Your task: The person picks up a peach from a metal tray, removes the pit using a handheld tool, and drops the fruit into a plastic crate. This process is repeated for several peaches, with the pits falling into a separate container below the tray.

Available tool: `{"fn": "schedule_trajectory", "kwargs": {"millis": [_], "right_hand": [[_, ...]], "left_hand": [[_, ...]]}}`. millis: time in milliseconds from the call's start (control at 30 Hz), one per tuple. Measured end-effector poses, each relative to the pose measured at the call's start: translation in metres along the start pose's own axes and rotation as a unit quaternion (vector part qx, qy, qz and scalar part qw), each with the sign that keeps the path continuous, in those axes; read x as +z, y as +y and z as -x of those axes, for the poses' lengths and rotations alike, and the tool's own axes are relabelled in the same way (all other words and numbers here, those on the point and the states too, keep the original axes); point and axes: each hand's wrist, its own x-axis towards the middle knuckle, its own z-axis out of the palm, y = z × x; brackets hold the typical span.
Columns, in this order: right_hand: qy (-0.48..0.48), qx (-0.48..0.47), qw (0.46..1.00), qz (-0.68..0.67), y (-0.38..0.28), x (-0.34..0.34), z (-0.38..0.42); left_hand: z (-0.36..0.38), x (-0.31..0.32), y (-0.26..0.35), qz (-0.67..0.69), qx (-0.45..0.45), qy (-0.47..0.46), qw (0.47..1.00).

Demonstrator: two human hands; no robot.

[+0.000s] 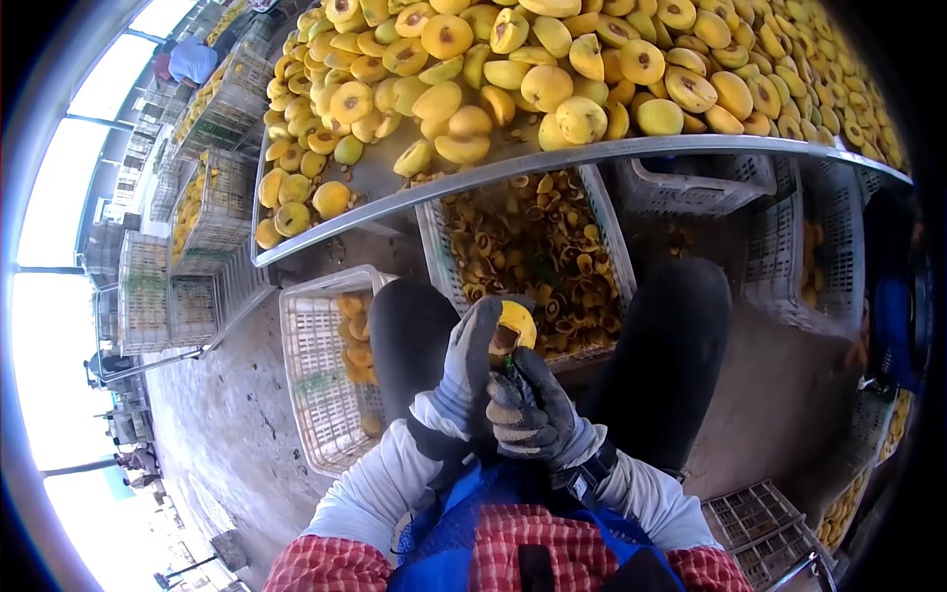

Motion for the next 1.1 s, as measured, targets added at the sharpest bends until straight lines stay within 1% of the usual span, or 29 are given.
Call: {"fn": "schedule_trajectory", "kwargs": {"millis": [33,67,100,167,200,233,267,300,333,367,400,433,467,500,533,567,600,633,667,700,733,767,833,867,933,967,1033,1067,1100], "right_hand": [[0.0,0.004,1.0,-0.009,-0.001,-0.005,-0.001],[-0.026,0.007,0.999,-0.026,-0.001,-0.006,-0.004],[-0.039,-0.017,0.999,-0.01,-0.001,-0.006,-0.006],[-0.065,-0.064,0.996,0.018,-0.002,-0.001,-0.01],[-0.029,-0.086,0.996,0.008,-0.007,0.004,-0.008],[-0.016,-0.075,0.997,-0.003,-0.012,0.005,-0.009],[-0.005,-0.07,0.997,-0.012,-0.016,0.002,-0.007],[0.008,-0.067,0.997,-0.022,-0.019,-0.003,-0.003],[-0.044,-0.039,0.998,-0.021,-0.023,-0.015,-0.003],[-0.017,-0.038,0.999,-0.006,-0.021,-0.013,-0.001],[0.007,-0.041,0.999,0.018,-0.022,-0.009,0.0],[0.064,-0.052,0.993,0.083,-0.024,-0.011,0.002],[0.06,-0.057,0.99,0.114,-0.026,-0.01,0.0],[0.045,-0.059,0.982,0.176,-0.031,-0.017,-0.004],[0.125,-0.098,0.972,0.173,-0.026,-0.004,-0.012],[0.103,-0.095,0.979,0.147,-0.027,0.009,-0.014],[-0.088,-0.065,0.99,0.086,-0.033,-0.025,-0.025],[0.065,-0.098,0.986,0.115,-0.031,0.002,-0.019],[0.173,-0.134,0.966,0.139,-0.028,0.018,-0.02],[0.278,-0.168,0.933,0.157,-0.024,0.031,-0.024],[0.379,-0.201,0.888,0.167,-0.024,0.037,-0.026],[0.384,-0.216,0.875,0.199,-0.026,0.031,-0.028],[0.39,-0.238,0.849,0.265,-0.029,0.017,-0.03],[0.362,-0.236,0.86,0.271,-0.029,0.017,-0.028],[0.372,-0.246,0.852,0.273,-0.035,0.004,-0.027],[0.378,-0.25,0.848,0.275,-0.036,-0.001,-0.028],[0.366,-0.295,0.83,0.299,-0.039,0.017,-0.031],[0.363,-0.315,0.82,0.309,-0.038,0.024,-0.031],[0.35,-0.305,0.821,0.334,-0.039,0.024,-0.025]], "left_hand": [[0.002,-0.001,-0.003,0.051,-0.03,0.021,0.998],[0.003,-0.002,-0.005,0.076,-0.047,0.046,0.995],[0.002,-0.009,-0.009,0.177,-0.119,0.081,0.974],[0.011,-0.005,0.004,0.311,-0.172,0.033,0.934],[0.001,-0.037,-0.042,0.298,-0.109,0.065,0.946],[-0.004,-0.053,-0.047,0.197,-0.012,0.185,0.963],[0.01,-0.033,0.003,0.265,-0.041,0.216,0.939],[0.007,-0.056,0.016,0.052,0.171,0.183,0.967],[-0.007,-0.117,0.023,-0.165,0.259,0.276,0.911],[-0.013,-0.136,0.053,-0.31,0.303,0.317,0.843],[-0.019,-0.158,0.077,-0.511,0.323,0.301,0.737],[-0.019,-0.168,0.1,-0.693,0.295,0.276,0.597],[-0.032,-0.181,0.113,-0.705,0.288,0.278,0.586],[-0.057,-0.177,0.123,-0.716,0.279,0.28,0.576],[-0.079,-0.137,0.137,-0.665,0.294,0.267,0.633],[-0.096,-0.103,0.146,-0.611,0.299,0.254,0.687],[-0.127,-0.102,0.15,-0.6,0.312,0.205,0.707],[-0.154,-0.089,0.158,-0.644,0.18,0.219,0.71],[-0.181,-0.083,0.16,-0.705,0.145,0.215,0.66],[-0.211,-0.084,0.158,-0.761,0.107,0.213,0.603],[-0.229,-0.075,0.155,-0.74,0.104,0.207,0.632],[-0.238,-0.066,0.143,-0.768,0.118,0.249,0.578],[-0.234,-0.045,0.145,-0.77,0.079,0.214,0.596],[-0.241,-0.06,0.139,-0.729,0.128,0.185,0.647],[-0.247,-0.091,0.132,-0.631,0.222,0.127,0.733],[-0.244,-0.106,0.124,-0.519,0.246,0.112,0.811],[-0.201,-0.089,0.123,-0.518,0.385,0.142,0.75],[-0.159,-0.052,0.123,-0.433,0.395,0.151,0.796],[-0.145,-0.057,0.107,-0.395,0.404,0.132,0.815]]}}
